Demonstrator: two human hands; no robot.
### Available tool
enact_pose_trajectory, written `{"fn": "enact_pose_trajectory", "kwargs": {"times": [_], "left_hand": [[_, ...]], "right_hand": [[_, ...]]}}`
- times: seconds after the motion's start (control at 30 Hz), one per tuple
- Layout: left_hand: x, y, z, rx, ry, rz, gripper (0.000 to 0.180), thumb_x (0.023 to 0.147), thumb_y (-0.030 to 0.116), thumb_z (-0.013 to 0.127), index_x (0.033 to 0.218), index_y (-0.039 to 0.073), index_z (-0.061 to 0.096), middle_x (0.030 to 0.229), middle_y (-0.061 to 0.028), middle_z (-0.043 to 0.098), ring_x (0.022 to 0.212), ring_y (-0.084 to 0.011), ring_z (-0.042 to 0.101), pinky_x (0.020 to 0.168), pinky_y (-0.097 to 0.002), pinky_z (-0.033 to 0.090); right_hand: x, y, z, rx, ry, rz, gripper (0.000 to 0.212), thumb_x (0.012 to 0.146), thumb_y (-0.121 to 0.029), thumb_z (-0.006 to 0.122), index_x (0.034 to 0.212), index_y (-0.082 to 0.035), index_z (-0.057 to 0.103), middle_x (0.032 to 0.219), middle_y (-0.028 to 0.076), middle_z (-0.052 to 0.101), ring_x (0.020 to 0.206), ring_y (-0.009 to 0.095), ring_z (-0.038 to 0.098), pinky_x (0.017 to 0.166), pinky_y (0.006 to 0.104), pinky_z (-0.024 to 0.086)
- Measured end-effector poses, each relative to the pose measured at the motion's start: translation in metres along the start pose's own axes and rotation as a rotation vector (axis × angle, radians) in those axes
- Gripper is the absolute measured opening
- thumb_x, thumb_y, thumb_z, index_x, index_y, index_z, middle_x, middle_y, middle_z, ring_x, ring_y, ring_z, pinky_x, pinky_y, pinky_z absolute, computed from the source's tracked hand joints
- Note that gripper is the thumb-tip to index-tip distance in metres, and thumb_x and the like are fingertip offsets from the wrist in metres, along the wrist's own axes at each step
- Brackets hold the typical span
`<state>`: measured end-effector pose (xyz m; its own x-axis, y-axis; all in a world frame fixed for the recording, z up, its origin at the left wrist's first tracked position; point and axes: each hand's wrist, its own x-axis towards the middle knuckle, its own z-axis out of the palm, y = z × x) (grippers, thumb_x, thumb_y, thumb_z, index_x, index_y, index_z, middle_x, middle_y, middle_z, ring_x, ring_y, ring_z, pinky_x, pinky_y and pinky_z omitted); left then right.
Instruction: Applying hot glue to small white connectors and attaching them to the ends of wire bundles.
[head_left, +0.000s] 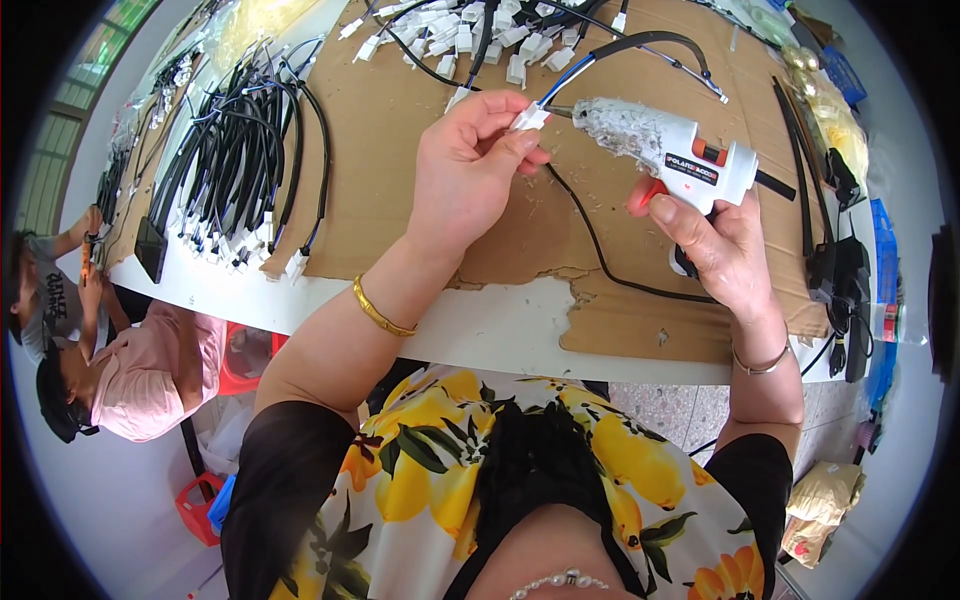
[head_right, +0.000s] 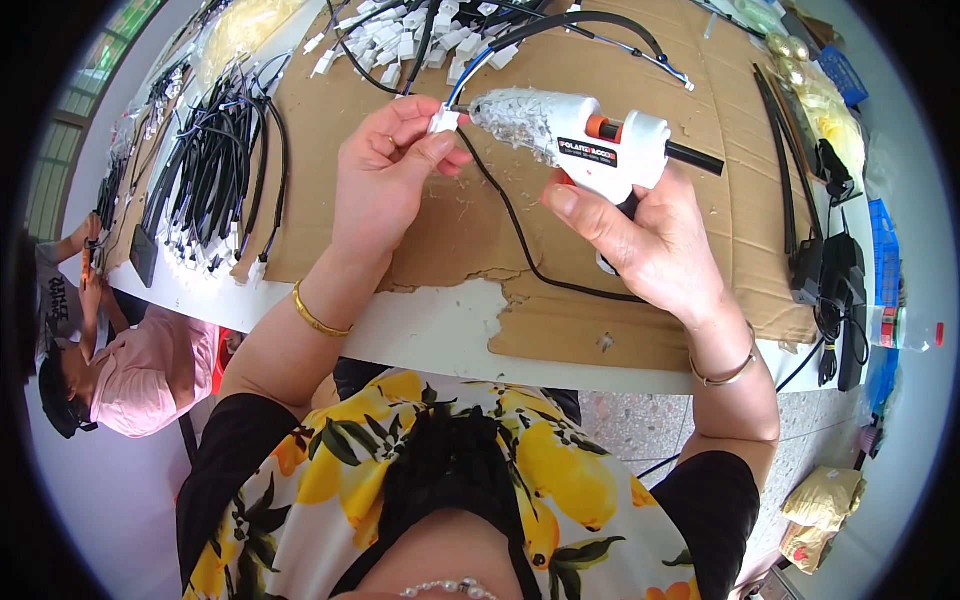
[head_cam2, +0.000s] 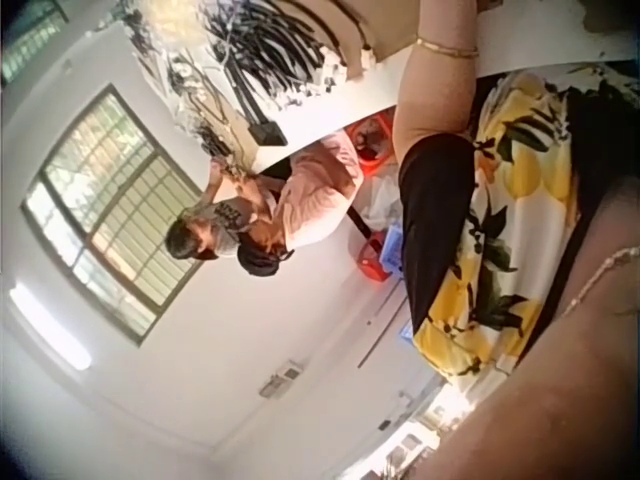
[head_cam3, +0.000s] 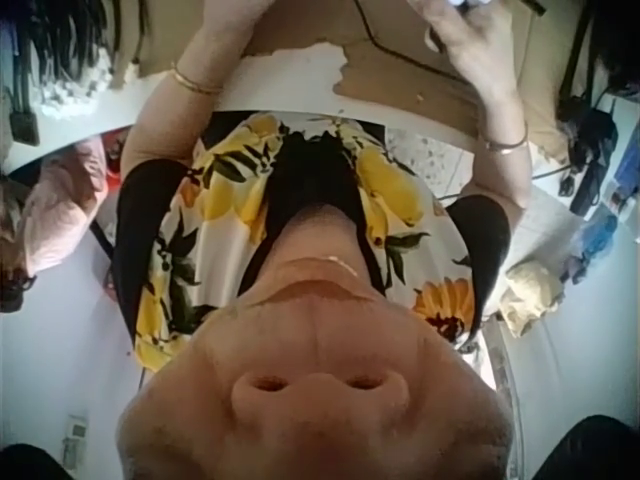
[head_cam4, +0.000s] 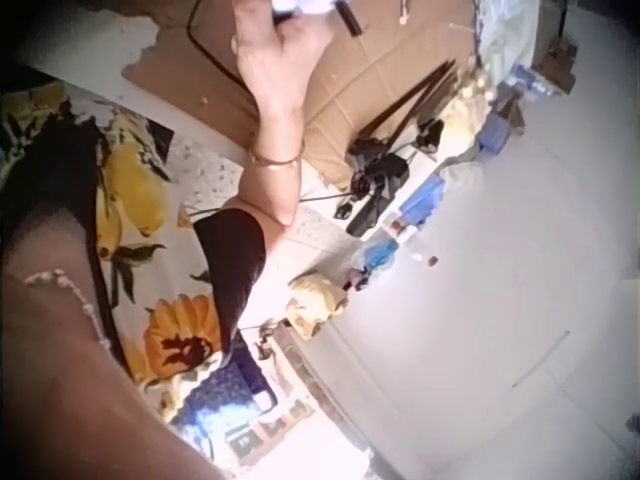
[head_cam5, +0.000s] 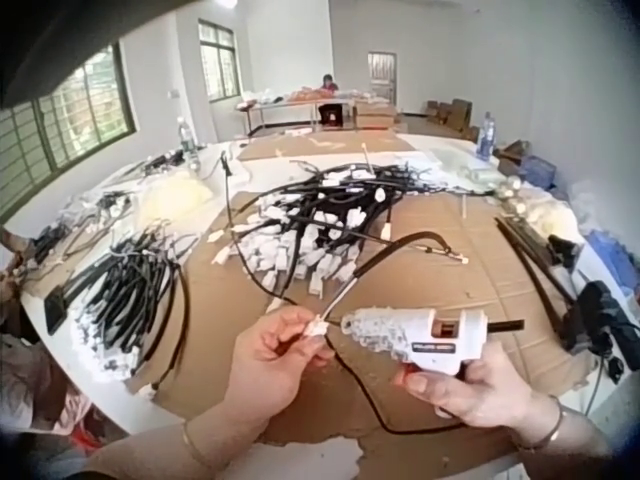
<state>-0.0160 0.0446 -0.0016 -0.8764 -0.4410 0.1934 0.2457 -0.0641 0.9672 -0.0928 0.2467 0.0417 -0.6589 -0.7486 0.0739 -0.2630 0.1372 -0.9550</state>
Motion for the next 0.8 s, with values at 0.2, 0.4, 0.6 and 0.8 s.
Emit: {"fn": "enact_pose_trajectory", "kwargs": {"times": [0.2, 0.4, 0.6, 0.8], "left_hand": [[-0.0003, 0.001, 0.001, 0.041, 0.032, 0.011, 0.017, 0.082, -0.004, 0.052, 0.098, -0.003, 0.053, 0.088, -0.0082, 0.062, 0.068, -0.0117, 0.061, 0.059, -0.0209, 0.05], [-0.0002, 0.0013, 0.0015, 0.046, 0.044, -0.004, 0.017, 0.081, -0.005, 0.052, 0.098, -0.003, 0.053, 0.087, -0.0077, 0.062, 0.067, -0.0113, 0.061, 0.058, -0.0203, 0.05], [-0.0002, 0.0012, 0.0015, 0.047, 0.048, -0.009, 0.017, 0.081, -0.005, 0.052, 0.098, -0.003, 0.053, 0.086, -0.0079, 0.062, 0.067, -0.0113, 0.061, 0.057, -0.0202, 0.05], [-0.0001, 0.0005, 0.0007, 0.051, 0.053, -0.014, 0.018, 0.081, -0.005, 0.053, 0.098, -0.003, 0.053, 0.086, -0.008, 0.062, 0.066, -0.0115, 0.061, 0.057, -0.0202, 0.05]], "right_hand": [[0.0009, -0.0008, 0.0013, -0.044, 0.023, -0.052, 0.023, 0.078, -0.017, 0.062, 0.095, -0.002, 0.055, 0.077, 0.004, 0.06, 0.07, 0.007, 0.05, 0.06, 0.0197, 0.04], [0.001, -0.0014, 0.002, -0.076, 0.044, -0.073, 0.018, 0.078, -0.018, 0.062, 0.085, -0.002, 0.057, 0.072, 0.002, 0.059, 0.064, 0.006, 0.049, 0.056, 0.019, 0.039], [-0.0005, -0.0014, 0.0055, -0.04, 0.074, -0.056, 0.017, 0.079, -0.018, 0.062, 0.083, -0.003, 0.056, 0.069, 0.001, 0.058, 0.06, 0.005, 0.047, 0.053, 0.0186, 0.037], [-0.0004, 0.0, 0.0057, -0.032, 0.064, -0.076, 0.017, 0.078, -0.018, 0.063, 0.082, -0.003, 0.056, 0.067, 0.001, 0.058, 0.061, 0.005, 0.049, 0.054, 0.0189, 0.038]]}}
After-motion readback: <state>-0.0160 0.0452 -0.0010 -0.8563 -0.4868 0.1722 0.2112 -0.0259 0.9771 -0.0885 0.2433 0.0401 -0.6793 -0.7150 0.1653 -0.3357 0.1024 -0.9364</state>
